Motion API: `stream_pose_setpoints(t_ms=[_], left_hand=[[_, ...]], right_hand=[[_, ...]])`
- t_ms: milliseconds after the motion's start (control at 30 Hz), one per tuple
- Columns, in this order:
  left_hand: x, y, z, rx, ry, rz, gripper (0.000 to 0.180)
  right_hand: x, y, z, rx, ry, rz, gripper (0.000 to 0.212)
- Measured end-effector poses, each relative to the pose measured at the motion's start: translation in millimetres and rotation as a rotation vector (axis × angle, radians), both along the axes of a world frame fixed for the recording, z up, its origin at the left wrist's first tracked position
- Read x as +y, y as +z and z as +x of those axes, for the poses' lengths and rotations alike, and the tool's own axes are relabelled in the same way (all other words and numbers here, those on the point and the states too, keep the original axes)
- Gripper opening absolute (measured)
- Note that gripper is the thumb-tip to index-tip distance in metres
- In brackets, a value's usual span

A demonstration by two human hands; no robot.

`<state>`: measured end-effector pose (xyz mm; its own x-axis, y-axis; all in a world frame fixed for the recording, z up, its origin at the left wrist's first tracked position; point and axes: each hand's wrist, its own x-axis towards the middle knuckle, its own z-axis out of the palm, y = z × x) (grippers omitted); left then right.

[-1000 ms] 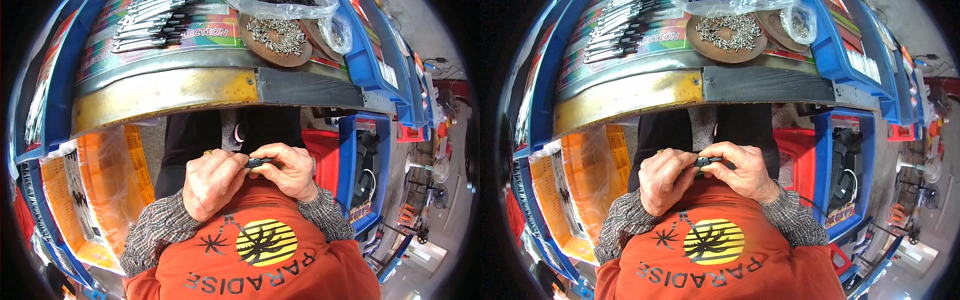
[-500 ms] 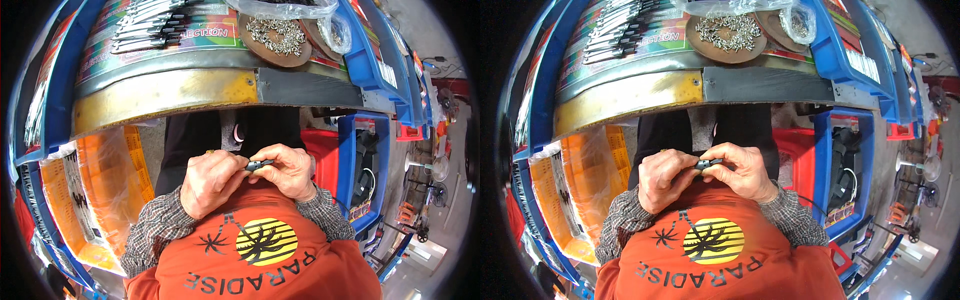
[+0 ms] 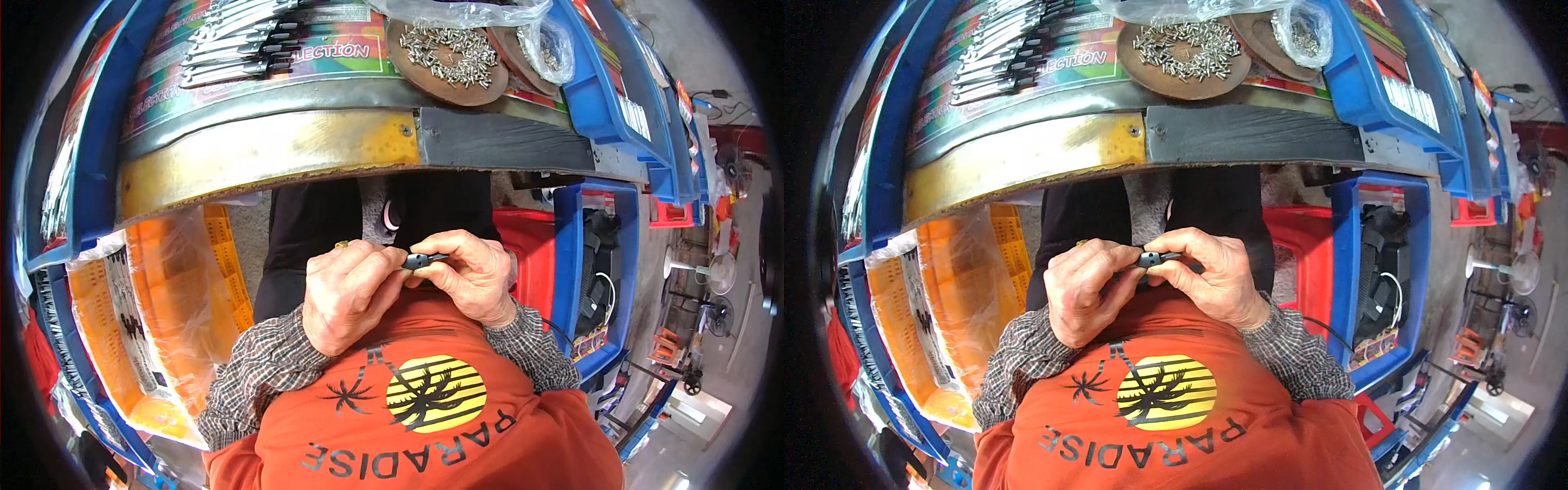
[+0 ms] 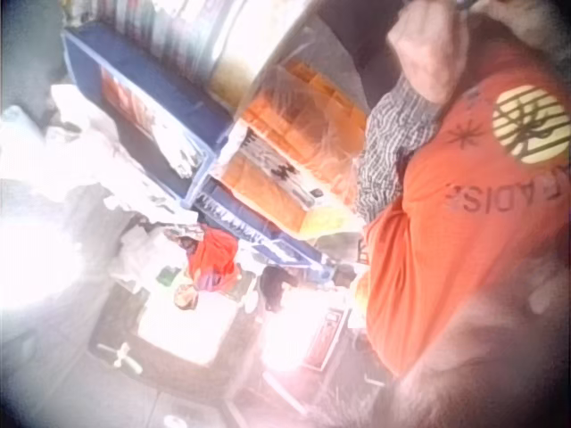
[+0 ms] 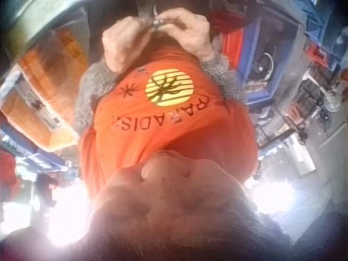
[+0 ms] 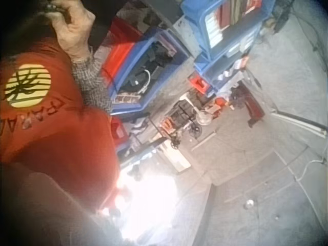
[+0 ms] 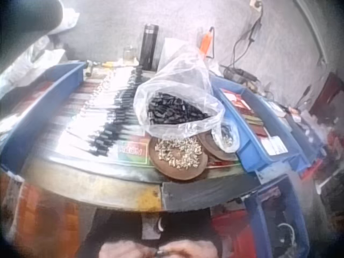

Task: The person assembles small plastic housings and metal pins into a larger unit by hand, taking components from parts bins and placing them into a blue tray at a workbench.

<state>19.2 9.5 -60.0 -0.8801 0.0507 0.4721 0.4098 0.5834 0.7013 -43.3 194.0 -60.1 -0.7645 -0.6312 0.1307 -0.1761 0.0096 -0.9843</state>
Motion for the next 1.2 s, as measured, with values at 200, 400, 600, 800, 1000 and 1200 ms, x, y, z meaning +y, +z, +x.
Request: stream_pose_setpoints(t_ms=[200,400,600,800,1000,1200], left_hand=[[-3,4,-9,0.042,-0.025,0.011,0.025],[-6,16,-13,0.077,-0.024,-0.008,0.027],[-15,38,-29,0.129,-0.024,-0.017,0.027],[-23,41,-28,0.049,0.061,-0.030,0.025],[-31,41,-28,0.032,0.114,-0.053,0.023],[-32,38,-27,0.040,0.123,-0.039,0.022]], right_hand=[[2,6,-8,0.015,0.029,0.028,0.017],[-1,24,-17,0.169,0.023,0.092,0.021],[-4,61,-58,0.423,-0.069,0.137,0.022],[-17,65,-96,0.926,-0.368,0.432,0.030],[-22,58,-103,1.043,-0.422,0.626,0.036],[-24,56,-102,1.051,-0.414,0.663,0.035]])
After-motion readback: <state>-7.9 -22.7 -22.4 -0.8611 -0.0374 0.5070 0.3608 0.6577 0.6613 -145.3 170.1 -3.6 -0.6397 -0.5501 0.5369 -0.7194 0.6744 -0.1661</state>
